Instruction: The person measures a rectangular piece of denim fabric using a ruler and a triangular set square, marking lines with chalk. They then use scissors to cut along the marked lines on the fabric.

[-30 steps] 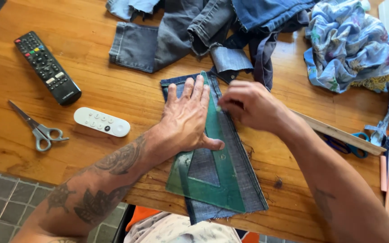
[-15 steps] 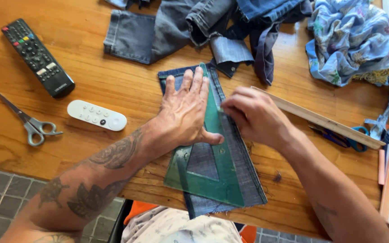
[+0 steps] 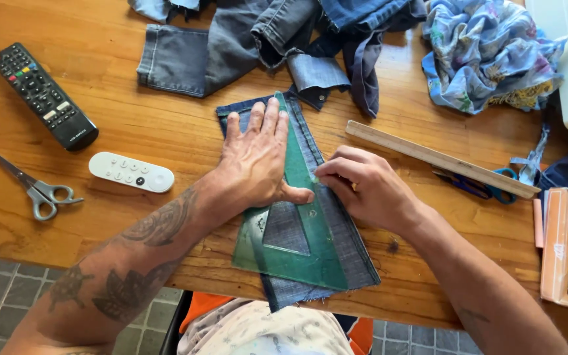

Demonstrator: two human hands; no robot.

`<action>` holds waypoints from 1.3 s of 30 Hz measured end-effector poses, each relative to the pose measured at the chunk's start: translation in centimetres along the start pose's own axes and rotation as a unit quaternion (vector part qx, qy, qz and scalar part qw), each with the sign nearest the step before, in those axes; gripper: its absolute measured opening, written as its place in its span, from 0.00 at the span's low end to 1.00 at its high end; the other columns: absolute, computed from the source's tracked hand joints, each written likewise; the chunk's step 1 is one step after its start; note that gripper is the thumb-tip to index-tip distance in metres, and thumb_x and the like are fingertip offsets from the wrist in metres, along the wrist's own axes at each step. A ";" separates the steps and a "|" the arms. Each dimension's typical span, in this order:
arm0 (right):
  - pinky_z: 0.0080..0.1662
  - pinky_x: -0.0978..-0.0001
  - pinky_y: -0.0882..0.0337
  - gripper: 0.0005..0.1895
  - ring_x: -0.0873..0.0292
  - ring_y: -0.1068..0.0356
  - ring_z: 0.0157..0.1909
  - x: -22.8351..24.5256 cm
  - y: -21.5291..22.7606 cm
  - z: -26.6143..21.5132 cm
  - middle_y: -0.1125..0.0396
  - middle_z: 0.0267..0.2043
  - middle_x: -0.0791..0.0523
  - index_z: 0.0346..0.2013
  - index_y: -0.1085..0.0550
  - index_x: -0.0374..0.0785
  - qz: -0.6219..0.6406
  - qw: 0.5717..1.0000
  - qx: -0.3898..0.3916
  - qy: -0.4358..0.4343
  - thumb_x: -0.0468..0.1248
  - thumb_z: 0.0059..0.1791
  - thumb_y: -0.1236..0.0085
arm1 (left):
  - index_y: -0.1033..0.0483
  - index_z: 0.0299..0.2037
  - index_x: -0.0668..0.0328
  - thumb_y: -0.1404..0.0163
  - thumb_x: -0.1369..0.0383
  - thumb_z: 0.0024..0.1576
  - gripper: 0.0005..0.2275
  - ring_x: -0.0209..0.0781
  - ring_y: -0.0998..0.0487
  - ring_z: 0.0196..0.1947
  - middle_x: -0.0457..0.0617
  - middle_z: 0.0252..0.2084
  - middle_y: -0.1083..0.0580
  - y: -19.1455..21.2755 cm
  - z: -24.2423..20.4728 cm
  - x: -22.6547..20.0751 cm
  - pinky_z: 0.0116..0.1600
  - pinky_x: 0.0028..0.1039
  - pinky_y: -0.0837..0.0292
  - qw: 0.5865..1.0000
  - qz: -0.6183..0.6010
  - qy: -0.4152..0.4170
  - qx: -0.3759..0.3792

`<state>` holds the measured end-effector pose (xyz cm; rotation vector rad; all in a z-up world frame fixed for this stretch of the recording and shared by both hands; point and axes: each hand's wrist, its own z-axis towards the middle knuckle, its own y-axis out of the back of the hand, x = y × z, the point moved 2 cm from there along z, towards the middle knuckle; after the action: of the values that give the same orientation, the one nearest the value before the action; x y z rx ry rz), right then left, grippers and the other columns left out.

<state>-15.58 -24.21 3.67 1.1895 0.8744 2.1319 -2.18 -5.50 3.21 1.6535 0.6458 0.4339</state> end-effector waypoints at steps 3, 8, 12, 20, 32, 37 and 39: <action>0.44 0.50 0.20 0.03 0.41 0.22 0.41 1.3 0.1 -1.3 0.26 0.41 0.52 0.45 0.18 0.38 -0.015 1.000 -0.001 0.009 0.34 0.59 0.33 | 0.47 0.86 0.75 0.33 0.19 0.45 0.72 0.67 0.53 0.89 0.71 0.90 0.51 -0.4 0.0 -0.1 0.80 0.71 0.56 0.999 -0.037 0.004 0.001; 0.42 0.50 0.19 0.01 0.41 0.20 0.40 4.8 0.9 -6.5 0.27 0.38 0.53 0.42 0.19 0.41 -0.004 0.996 0.089 -0.024 0.33 0.56 0.33 | 0.35 0.80 0.73 0.26 0.30 0.48 0.61 0.67 0.53 0.88 0.70 0.88 0.45 0.3 -0.7 -1.2 0.84 0.70 0.65 0.996 -0.086 0.018 -0.018; 0.40 0.51 0.18 0.01 0.43 0.19 0.37 5.6 1.1 -6.5 0.25 0.36 0.52 0.42 0.17 0.38 0.005 0.997 0.078 -0.024 0.31 0.55 0.33 | 0.22 0.54 0.57 0.26 0.37 0.49 0.35 0.54 0.31 0.72 0.51 0.60 0.27 -2.5 -1.1 -1.6 0.75 0.61 0.42 0.987 -0.064 -0.076 -0.123; 0.46 0.52 0.17 0.05 0.43 0.18 0.45 4.8 0.1 -8.0 0.25 0.43 0.53 0.48 0.16 0.40 -0.003 0.998 0.016 -0.054 0.35 0.58 0.32 | 0.37 0.79 0.83 0.28 0.17 0.40 0.73 0.79 0.51 0.88 0.80 0.82 0.40 -0.3 -5.0 -6.1 0.85 0.74 0.60 0.998 -0.007 -0.046 0.032; 0.45 0.55 0.24 0.08 0.47 0.24 0.43 6.5 1.1 -8.8 0.24 0.46 0.50 0.53 0.20 0.37 0.025 0.998 0.062 -0.022 0.36 0.64 0.46 | 0.49 0.83 0.80 0.36 -0.03 0.20 0.95 0.78 0.58 0.89 0.76 0.87 0.49 -5.6 -3.8 -6.4 0.81 0.85 0.71 0.995 0.089 -0.014 -0.040; 0.36 0.55 0.29 0.09 0.51 0.30 0.33 8.5 2.6 -9.7 0.27 0.37 0.54 0.43 0.22 0.38 0.061 0.987 0.150 -0.020 0.35 0.64 0.47 | 0.52 0.84 0.81 0.35 -0.01 0.23 0.94 0.79 0.62 0.89 0.78 0.88 0.53 -4.6 -3.8 -6.8 0.80 0.86 0.76 0.996 0.089 -0.006 -0.014; 0.35 0.55 0.29 0.10 0.51 0.30 0.33 8.4 1.9 -10.2 0.27 0.37 0.54 0.43 0.21 0.39 0.067 0.985 0.156 -0.036 0.36 0.64 0.48 | 0.52 0.84 0.81 0.36 -0.01 0.22 0.94 0.79 0.61 0.89 0.78 0.88 0.52 -5.1 -4.1 -7.0 0.80 0.86 0.76 0.995 0.094 -0.010 -0.015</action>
<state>-28.68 -22.21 5.43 1.5099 1.1555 2.0921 -11.00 -6.22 -0.56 1.6947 0.4686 0.5599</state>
